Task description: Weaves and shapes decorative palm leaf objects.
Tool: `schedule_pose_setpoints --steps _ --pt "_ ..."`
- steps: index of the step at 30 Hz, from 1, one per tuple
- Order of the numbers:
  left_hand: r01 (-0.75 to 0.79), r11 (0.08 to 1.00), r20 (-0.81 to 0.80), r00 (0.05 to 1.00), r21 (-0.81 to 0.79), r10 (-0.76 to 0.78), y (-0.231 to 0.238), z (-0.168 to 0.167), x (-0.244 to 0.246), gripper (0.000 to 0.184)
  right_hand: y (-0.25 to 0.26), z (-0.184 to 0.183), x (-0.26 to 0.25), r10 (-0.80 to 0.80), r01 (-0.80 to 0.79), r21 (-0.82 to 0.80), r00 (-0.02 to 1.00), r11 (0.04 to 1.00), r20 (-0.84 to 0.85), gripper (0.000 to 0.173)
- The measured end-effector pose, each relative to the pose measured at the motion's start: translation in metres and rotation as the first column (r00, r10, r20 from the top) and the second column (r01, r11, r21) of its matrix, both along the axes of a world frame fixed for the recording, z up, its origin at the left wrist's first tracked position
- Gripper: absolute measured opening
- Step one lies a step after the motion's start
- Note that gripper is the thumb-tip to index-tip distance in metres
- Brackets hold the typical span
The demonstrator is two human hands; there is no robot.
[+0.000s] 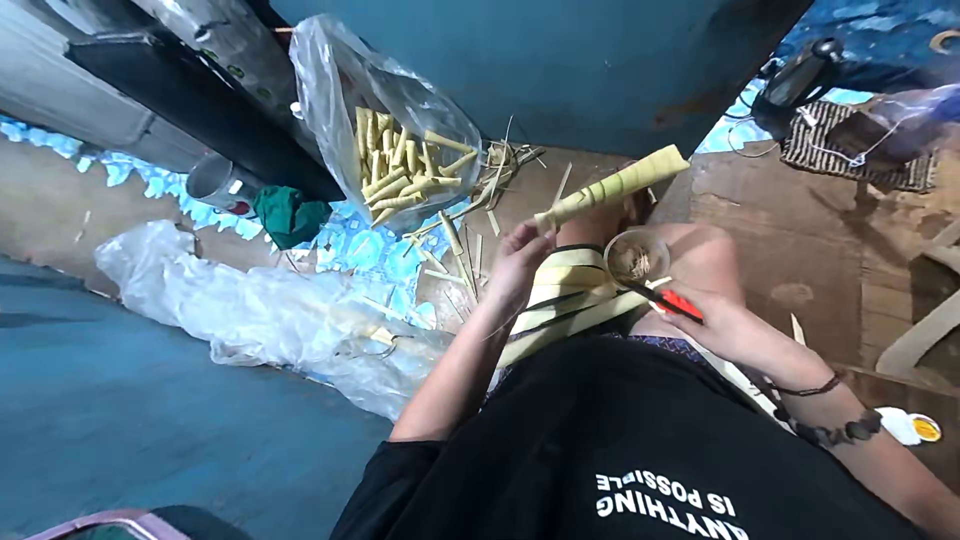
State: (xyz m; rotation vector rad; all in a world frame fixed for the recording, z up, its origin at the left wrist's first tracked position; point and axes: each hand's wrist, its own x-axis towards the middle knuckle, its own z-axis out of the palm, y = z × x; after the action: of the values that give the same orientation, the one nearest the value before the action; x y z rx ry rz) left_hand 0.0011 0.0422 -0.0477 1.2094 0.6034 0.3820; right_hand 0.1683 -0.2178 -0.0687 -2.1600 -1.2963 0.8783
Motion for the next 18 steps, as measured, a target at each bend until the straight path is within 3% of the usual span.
schedule_pose_setpoints --steps 3,7,10,12,15,17,18 --pt "0.113 0.991 -0.049 0.993 0.077 -0.11 -0.02 0.009 -0.002 0.031 0.02 0.003 -0.011 -0.141 0.098 0.236 0.975 0.967 0.172 0.034" --pt "0.129 0.991 0.049 0.991 -0.046 -0.127 -0.035 0.013 0.006 0.029 0.05 0.028 -0.026 -0.234 0.087 0.45 0.931 0.889 0.281 0.032" --pt "0.192 0.972 0.076 0.98 -0.132 -0.184 -0.044 0.024 0.009 0.036 0.068 0.041 -0.034 -0.183 0.035 0.431 0.934 0.901 0.307 0.028" --pt "0.272 0.951 0.113 0.96 -0.144 -0.257 -0.046 0.022 0.01 0.055 0.073 0.043 -0.035 -0.141 0.03 0.366 0.949 0.93 0.281 0.03" --pt "0.268 0.954 0.129 0.959 -0.132 -0.251 -0.041 0.014 0.009 0.056 0.066 0.031 -0.028 -0.153 0.089 0.396 0.979 0.914 0.134 0.03" --pt "0.251 0.966 0.092 0.965 -0.058 -0.245 -0.032 0.01 0.006 0.047 0.056 0.02 -0.02 -0.262 0.339 0.42 0.937 0.842 -0.231 0.036" --pt "0.253 0.967 0.071 0.966 -0.022 -0.25 -0.028 0.007 0.004 0.038 0.054 0.014 -0.016 -0.316 0.531 0.386 0.809 0.754 -0.496 0.032"
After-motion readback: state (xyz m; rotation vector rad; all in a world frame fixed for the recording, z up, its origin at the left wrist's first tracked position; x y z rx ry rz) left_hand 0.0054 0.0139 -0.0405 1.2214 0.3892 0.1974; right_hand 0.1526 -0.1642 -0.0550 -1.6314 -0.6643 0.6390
